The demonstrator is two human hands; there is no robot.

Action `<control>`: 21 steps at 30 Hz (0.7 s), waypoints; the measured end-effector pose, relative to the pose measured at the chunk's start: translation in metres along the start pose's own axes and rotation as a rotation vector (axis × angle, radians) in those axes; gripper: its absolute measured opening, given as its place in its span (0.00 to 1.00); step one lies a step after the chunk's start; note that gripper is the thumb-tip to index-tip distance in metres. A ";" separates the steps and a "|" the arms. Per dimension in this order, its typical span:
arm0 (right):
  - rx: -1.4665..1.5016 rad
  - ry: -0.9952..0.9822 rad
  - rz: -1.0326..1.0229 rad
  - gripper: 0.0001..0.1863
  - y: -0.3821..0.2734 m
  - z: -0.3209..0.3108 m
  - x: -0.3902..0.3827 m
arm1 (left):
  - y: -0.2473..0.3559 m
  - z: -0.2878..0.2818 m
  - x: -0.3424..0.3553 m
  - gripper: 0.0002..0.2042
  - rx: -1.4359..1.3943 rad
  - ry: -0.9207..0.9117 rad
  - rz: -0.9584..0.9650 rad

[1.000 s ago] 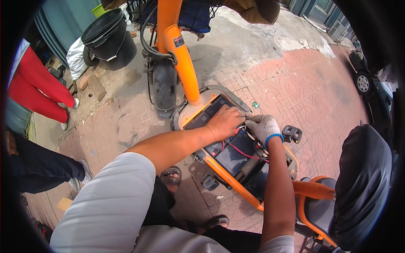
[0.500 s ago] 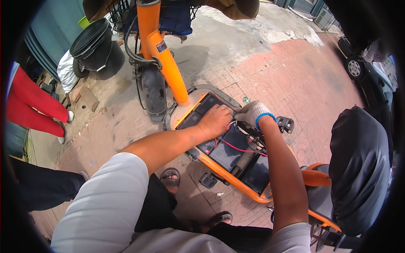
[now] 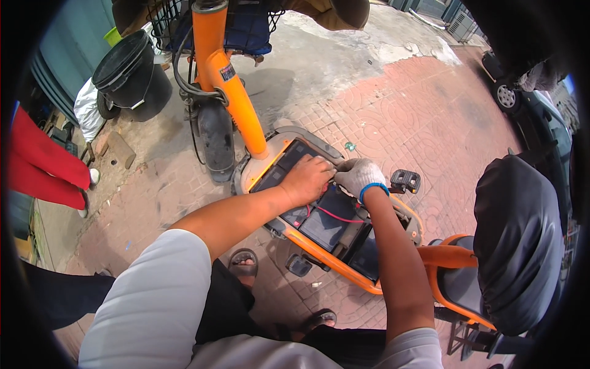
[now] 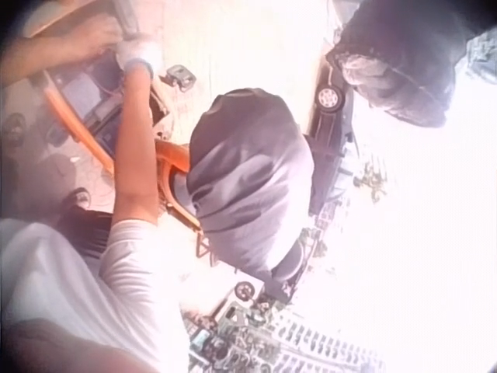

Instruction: The person connects wires in an electric scooter's battery compartment by hand, places the footboard cover over the compartment, and secures it with screws using a power drill.

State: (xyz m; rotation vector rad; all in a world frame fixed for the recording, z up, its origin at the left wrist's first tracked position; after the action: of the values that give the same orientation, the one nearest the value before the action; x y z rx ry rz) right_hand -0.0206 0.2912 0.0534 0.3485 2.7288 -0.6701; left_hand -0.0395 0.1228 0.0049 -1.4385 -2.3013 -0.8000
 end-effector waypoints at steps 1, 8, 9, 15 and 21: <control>0.044 -0.004 0.042 0.23 0.000 -0.003 -0.004 | 0.000 0.000 0.000 0.17 -0.004 0.001 -0.001; 0.328 -0.077 0.096 0.20 0.020 0.002 -0.002 | 0.002 -0.001 0.004 0.16 -0.011 0.022 0.024; 0.322 -0.079 0.088 0.20 0.019 0.000 0.000 | 0.001 -0.003 0.003 0.15 -0.005 0.012 0.021; 0.440 -0.235 0.179 0.14 0.010 -0.012 0.008 | -0.004 0.006 0.001 0.14 -0.026 -0.001 0.004; 0.273 -0.331 0.185 0.15 0.005 -0.012 0.024 | -0.004 0.012 -0.004 0.12 -0.016 -0.006 -0.011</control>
State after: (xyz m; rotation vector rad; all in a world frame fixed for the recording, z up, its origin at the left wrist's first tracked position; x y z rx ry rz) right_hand -0.0440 0.3053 0.0530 0.4959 2.2651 -0.9557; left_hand -0.0409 0.1263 -0.0081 -1.4377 -2.3145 -0.8199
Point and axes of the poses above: each hand's wrist, its own x-axis towards the middle knuckle, its own z-axis out of the palm, y = z × x, the point moved 4 cm from there along x, towards the middle knuckle, and after that the axes turned 1 degree about -x, right-handed, at the moved point
